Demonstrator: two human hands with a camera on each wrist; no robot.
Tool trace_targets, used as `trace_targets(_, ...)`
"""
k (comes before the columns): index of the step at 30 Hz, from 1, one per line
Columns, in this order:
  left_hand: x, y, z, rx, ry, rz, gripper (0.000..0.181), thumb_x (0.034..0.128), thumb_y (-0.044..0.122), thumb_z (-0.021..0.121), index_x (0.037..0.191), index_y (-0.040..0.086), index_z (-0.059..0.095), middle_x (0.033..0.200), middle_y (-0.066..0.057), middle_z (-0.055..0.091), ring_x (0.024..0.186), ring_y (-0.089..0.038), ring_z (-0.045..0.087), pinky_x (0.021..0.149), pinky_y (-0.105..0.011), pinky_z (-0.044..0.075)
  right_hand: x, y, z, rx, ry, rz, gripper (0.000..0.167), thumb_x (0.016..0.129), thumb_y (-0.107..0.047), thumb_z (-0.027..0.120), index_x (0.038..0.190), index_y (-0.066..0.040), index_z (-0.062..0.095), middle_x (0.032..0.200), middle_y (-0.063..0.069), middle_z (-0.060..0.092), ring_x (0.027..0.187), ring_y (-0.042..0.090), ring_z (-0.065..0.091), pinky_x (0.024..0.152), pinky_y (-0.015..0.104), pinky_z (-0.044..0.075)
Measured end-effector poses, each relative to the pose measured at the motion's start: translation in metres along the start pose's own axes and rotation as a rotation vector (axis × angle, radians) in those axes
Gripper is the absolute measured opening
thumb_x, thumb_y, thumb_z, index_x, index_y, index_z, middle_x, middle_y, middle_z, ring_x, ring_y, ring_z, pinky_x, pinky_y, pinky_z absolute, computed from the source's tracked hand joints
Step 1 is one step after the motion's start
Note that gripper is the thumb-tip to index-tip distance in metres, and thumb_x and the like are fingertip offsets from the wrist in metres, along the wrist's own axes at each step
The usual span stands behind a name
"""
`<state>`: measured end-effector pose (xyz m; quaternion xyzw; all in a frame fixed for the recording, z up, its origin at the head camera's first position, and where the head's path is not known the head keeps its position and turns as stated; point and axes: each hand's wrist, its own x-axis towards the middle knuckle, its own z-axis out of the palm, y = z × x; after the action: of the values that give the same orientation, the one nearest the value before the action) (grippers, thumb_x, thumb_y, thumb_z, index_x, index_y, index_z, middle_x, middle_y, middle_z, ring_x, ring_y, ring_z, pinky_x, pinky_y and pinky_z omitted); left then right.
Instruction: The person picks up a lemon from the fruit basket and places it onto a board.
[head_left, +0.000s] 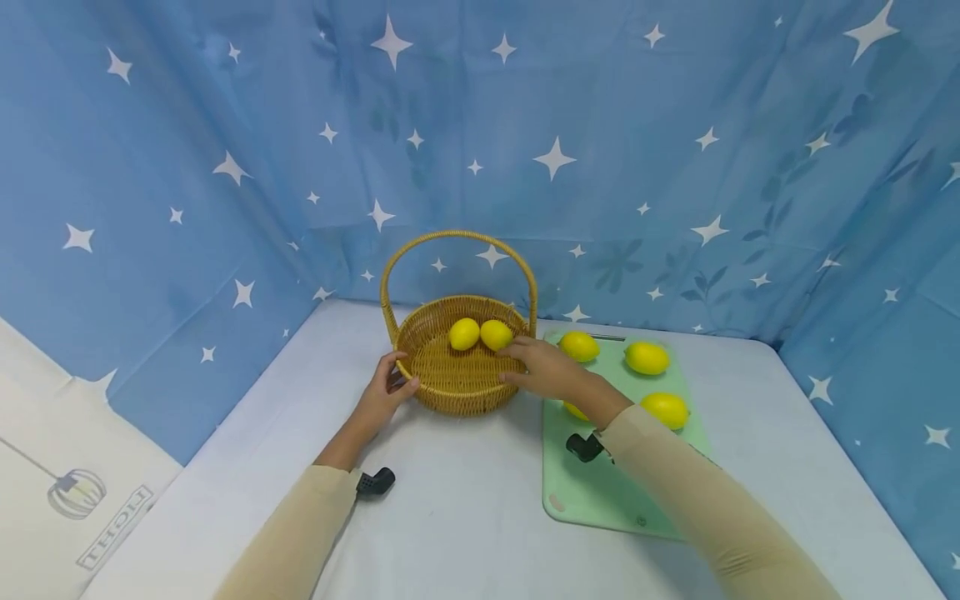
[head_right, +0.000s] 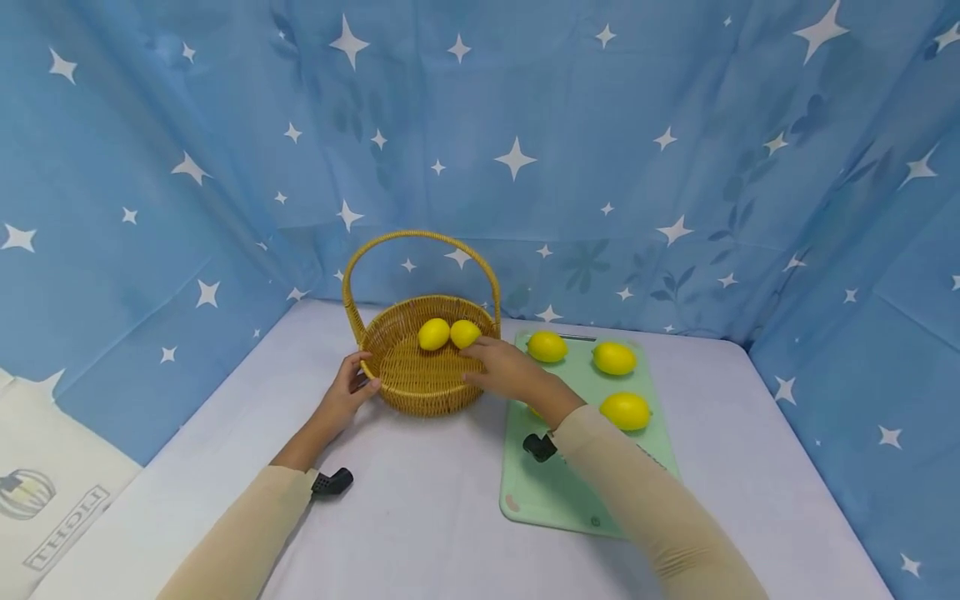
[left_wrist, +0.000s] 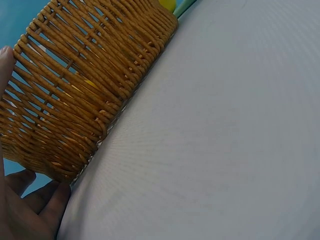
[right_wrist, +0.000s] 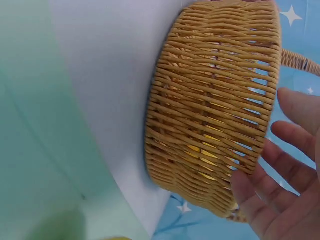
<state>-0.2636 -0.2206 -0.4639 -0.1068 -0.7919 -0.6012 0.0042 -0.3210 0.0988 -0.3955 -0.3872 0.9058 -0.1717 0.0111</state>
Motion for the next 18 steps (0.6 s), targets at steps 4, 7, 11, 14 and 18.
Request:
trace_targets(4,0.004,-0.01,-0.002,0.013,0.0,0.001,0.064,0.0988,0.022,0.06,0.149,0.006,0.023,0.158,-0.019,0.013,0.142,-0.039,0.023,0.11,-0.046,0.033,0.003,0.001,0.007,0.004,0.03,0.024,0.045,0.095,-0.034,0.064,0.131,-0.006,0.061,0.126,0.007,0.059,0.112,0.024,0.056,0.095,0.041,0.049)
trace_targets(7,0.011,-0.021,-0.003,0.014,0.016,0.009,0.063,0.0989,0.022,0.06,0.148,0.01,0.023,0.159,-0.017,0.012,0.142,-0.038,0.022,0.11,-0.049,0.032,0.008,0.001,0.007,0.01,0.06,0.034,0.044,0.094,-0.031,0.066,0.129,-0.005,0.062,0.126,0.009,0.059,0.115,0.025,0.055,0.098,0.042,0.047)
trace_targets(11,0.016,-0.029,-0.003,0.023,0.039,0.018,0.063,0.0989,0.024,0.06,0.149,0.013,0.024,0.159,-0.014,0.014,0.142,-0.036,0.024,0.11,-0.049,0.033,0.013,0.0,0.007,0.005,0.091,0.059,0.042,0.093,-0.029,0.068,0.127,-0.005,0.063,0.129,0.009,0.059,0.12,0.027,0.053,0.101,0.044,0.045)
trace_targets(14,0.016,-0.032,-0.003,0.022,0.047,0.016,0.063,0.0984,0.026,0.061,0.148,0.014,0.025,0.158,-0.013,0.016,0.141,-0.037,0.027,0.108,-0.048,0.036,0.016,-0.002,0.008,-0.019,0.097,0.094,0.041,0.092,-0.029,0.069,0.127,-0.007,0.064,0.131,0.009,0.058,0.121,0.028,0.052,0.101,0.045,0.044)
trace_targets(18,0.013,-0.035,0.0,0.028,0.063,0.009,0.063,0.0975,0.027,0.062,0.148,0.014,0.026,0.157,-0.014,0.02,0.139,-0.039,0.03,0.106,-0.05,0.037,0.018,-0.007,0.011,-0.046,0.084,0.128,0.042,0.091,-0.027,0.07,0.128,-0.009,0.064,0.133,0.009,0.056,0.122,0.028,0.052,0.1,0.046,0.046)
